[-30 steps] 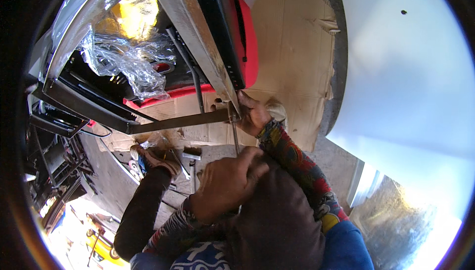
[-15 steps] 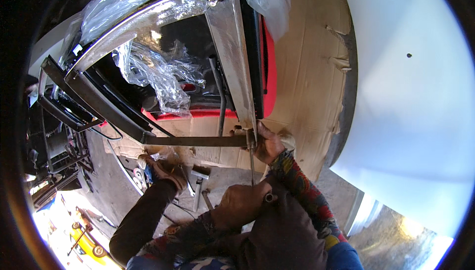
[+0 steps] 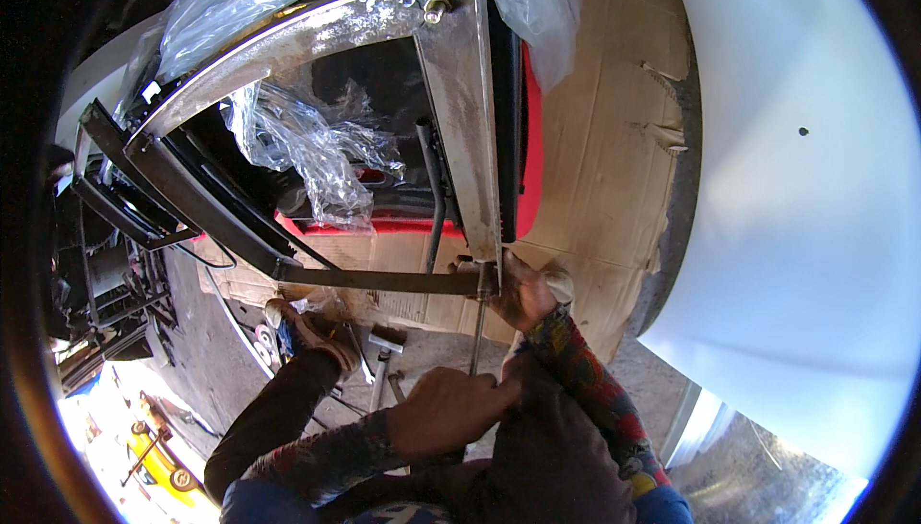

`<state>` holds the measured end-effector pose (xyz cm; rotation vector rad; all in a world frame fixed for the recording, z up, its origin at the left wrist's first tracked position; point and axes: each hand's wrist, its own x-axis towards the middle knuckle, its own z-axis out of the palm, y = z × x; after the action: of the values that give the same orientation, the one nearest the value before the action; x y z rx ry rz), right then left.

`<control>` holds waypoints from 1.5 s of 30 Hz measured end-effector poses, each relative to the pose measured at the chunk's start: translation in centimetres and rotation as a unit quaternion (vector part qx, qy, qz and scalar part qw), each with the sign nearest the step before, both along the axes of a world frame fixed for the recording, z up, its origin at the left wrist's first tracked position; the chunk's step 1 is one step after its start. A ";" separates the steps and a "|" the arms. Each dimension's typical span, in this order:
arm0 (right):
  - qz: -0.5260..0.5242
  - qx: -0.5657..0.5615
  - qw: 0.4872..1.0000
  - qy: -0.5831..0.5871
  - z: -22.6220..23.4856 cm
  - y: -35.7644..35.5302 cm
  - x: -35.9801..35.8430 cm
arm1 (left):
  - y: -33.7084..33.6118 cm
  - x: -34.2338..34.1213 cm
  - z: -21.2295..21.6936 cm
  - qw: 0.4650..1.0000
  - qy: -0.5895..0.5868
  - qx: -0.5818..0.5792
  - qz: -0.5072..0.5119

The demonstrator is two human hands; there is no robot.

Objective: The person assembles a metal frame by attaching a chrome trim piece and securing it with screws. They use a screwdriver to tighten the screws and ensure the trim is properly aligned.

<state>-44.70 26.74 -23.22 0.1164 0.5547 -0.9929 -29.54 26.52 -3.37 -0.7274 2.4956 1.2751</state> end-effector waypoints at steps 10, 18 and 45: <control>0.009 -0.011 1.000 -0.005 1.7 1.3 -0.7 | 3.3 1.7 -0.3 0.995 0.003 -0.008 0.096; 0.045 -0.038 0.998 0.016 1.9 2.1 -1.4 | 4.3 4.4 0.7 0.876 0.149 0.127 0.442; 0.398 -0.467 0.644 0.457 40.4 -5.0 21.6 | 12.5 36.2 23.8 0.763 0.356 -0.003 0.540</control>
<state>-23.12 21.78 17.22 -1.5453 0.8135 -0.2644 6.64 39.03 20.41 -2.2603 2.5636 2.2096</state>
